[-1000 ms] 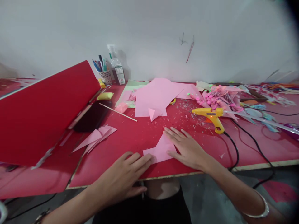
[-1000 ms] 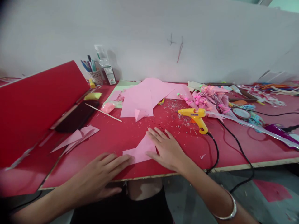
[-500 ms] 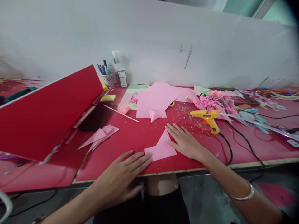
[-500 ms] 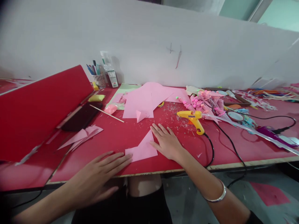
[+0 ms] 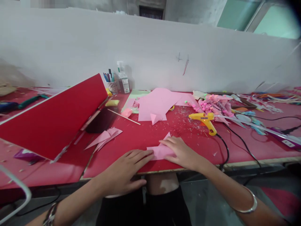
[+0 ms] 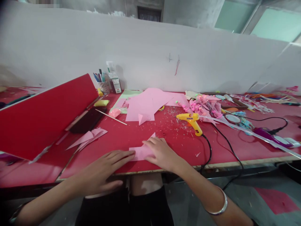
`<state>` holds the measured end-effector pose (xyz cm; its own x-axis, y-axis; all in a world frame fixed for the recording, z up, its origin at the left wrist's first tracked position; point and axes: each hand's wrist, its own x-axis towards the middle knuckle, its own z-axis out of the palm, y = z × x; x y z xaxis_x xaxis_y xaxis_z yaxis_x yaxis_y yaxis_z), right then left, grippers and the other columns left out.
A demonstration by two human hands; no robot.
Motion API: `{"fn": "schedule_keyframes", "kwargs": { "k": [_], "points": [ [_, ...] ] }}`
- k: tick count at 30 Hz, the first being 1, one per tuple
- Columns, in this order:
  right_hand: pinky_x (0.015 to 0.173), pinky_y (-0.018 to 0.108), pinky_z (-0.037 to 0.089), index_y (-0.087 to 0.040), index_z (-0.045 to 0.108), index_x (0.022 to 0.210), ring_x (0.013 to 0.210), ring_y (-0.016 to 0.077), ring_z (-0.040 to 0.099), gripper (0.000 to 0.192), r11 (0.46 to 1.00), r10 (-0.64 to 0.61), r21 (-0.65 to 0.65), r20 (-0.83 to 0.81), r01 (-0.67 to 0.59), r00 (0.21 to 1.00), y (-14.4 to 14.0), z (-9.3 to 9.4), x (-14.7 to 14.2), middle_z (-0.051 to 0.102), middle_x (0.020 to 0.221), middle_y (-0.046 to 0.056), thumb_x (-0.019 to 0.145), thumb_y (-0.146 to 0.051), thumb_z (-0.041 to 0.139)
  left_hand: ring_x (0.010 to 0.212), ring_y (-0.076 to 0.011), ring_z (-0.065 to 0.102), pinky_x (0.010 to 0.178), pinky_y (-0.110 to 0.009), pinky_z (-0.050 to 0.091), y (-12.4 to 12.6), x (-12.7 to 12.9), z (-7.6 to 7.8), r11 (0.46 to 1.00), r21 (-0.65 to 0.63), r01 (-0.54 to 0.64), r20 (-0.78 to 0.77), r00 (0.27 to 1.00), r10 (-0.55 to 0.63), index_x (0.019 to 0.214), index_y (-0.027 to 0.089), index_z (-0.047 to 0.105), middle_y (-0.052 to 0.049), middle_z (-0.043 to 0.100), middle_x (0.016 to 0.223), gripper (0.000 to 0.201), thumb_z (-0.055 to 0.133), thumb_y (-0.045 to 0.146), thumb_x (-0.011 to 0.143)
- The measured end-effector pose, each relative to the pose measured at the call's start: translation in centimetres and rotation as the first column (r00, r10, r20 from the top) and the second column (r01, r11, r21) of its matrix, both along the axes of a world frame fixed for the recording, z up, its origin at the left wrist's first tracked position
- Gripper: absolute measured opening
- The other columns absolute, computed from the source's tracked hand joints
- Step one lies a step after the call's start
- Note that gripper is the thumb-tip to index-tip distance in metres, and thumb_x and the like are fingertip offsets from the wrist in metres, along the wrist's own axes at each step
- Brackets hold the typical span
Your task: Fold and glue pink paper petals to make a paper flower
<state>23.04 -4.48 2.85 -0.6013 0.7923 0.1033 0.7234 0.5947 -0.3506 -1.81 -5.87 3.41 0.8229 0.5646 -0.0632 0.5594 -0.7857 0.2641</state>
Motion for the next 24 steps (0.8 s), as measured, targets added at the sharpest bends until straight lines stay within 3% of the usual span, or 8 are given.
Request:
{"fn": "schedule_keyframes", "kwargs": {
  "k": [4,7,10,12,18,21,24],
  "points": [
    [0.087,0.036,0.028,-0.020,0.051,0.106,0.097,0.0168,0.049,0.024,0.997,0.060,-0.050,-0.039,-0.061,0.997,0.0,0.3,0.0,0.058,0.104,0.005,0.083,-0.025,0.044,0.122,-0.0196,0.031,0.095,-0.034,0.035,0.4,0.5,0.0,0.983,0.028,-0.182,0.112,0.978,0.178,0.135,0.023,0.015,-0.007,0.027,0.138,0.058,0.040,0.036,0.084],
    [0.089,0.037,0.021,-0.022,0.057,0.092,0.089,0.0141,0.051,0.019,0.997,0.051,0.060,-0.014,-0.050,0.999,-0.2,0.7,0.1,0.059,0.090,0.002,0.085,-0.017,0.040,0.121,-0.0195,0.032,0.095,-0.033,0.036,0.9,1.1,-0.3,0.963,0.073,-0.258,0.174,0.954,0.243,0.134,0.021,0.018,-0.008,0.031,0.135,0.056,0.040,0.037,0.084],
    [0.091,0.040,0.016,-0.023,0.060,0.083,0.084,0.0143,0.049,0.019,0.981,-0.001,0.196,0.033,-0.005,0.999,-0.6,0.7,0.6,0.058,0.084,0.001,0.083,-0.015,0.042,0.120,-0.0200,0.034,0.097,-0.036,0.033,1.3,1.7,-0.8,0.984,0.103,-0.145,0.118,0.984,0.132,0.132,0.022,0.024,-0.007,0.037,0.132,0.055,0.042,0.040,0.083],
    [0.091,0.041,0.017,-0.023,0.061,0.082,0.087,0.0159,0.048,0.020,0.971,-0.028,0.237,0.042,0.018,0.999,-0.7,0.3,1.3,0.057,0.090,0.002,0.082,-0.014,0.044,0.121,-0.0207,0.032,0.099,-0.038,0.029,1.4,2.0,-1.0,0.989,0.137,-0.059,0.068,0.996,0.050,0.133,0.022,0.022,-0.005,0.036,0.134,0.058,0.041,0.042,0.083],
    [0.087,0.039,0.027,-0.025,0.065,0.081,0.102,0.0203,0.041,0.024,0.980,-0.068,0.184,-0.052,0.077,0.996,0.0,-0.7,2.4,0.049,0.109,0.004,0.078,-0.011,0.046,0.128,-0.0209,0.019,0.105,-0.042,0.006,1.3,3.1,-1.0,0.932,0.357,0.068,0.017,0.997,-0.079,0.135,0.024,0.016,-0.002,0.023,0.141,0.061,0.038,0.046,0.083],
    [0.090,0.039,0.030,-0.025,0.065,0.080,0.107,0.0210,0.038,0.026,0.987,-0.063,0.140,-0.112,0.078,0.992,0.8,-0.6,2.2,0.045,0.114,0.004,0.077,-0.009,0.045,0.127,-0.0184,0.022,0.105,-0.041,0.001,1.3,3.7,-1.4,0.918,0.375,0.129,-0.025,0.991,-0.129,0.131,0.023,0.028,-0.002,0.033,0.137,0.053,0.029,0.049,0.085],
    [0.093,0.041,0.029,-0.025,0.066,0.078,0.111,0.0211,0.036,0.029,0.992,-0.059,0.103,-0.171,0.077,0.984,1.6,-0.5,2.1,0.042,0.118,0.004,0.077,-0.008,0.043,0.122,-0.0209,0.031,0.104,-0.043,0.009,1.3,4.2,-1.5,0.932,0.350,0.091,-0.034,0.996,-0.084,0.123,0.020,0.041,-0.007,0.045,0.127,0.053,0.026,0.053,0.084]
  ]
}}
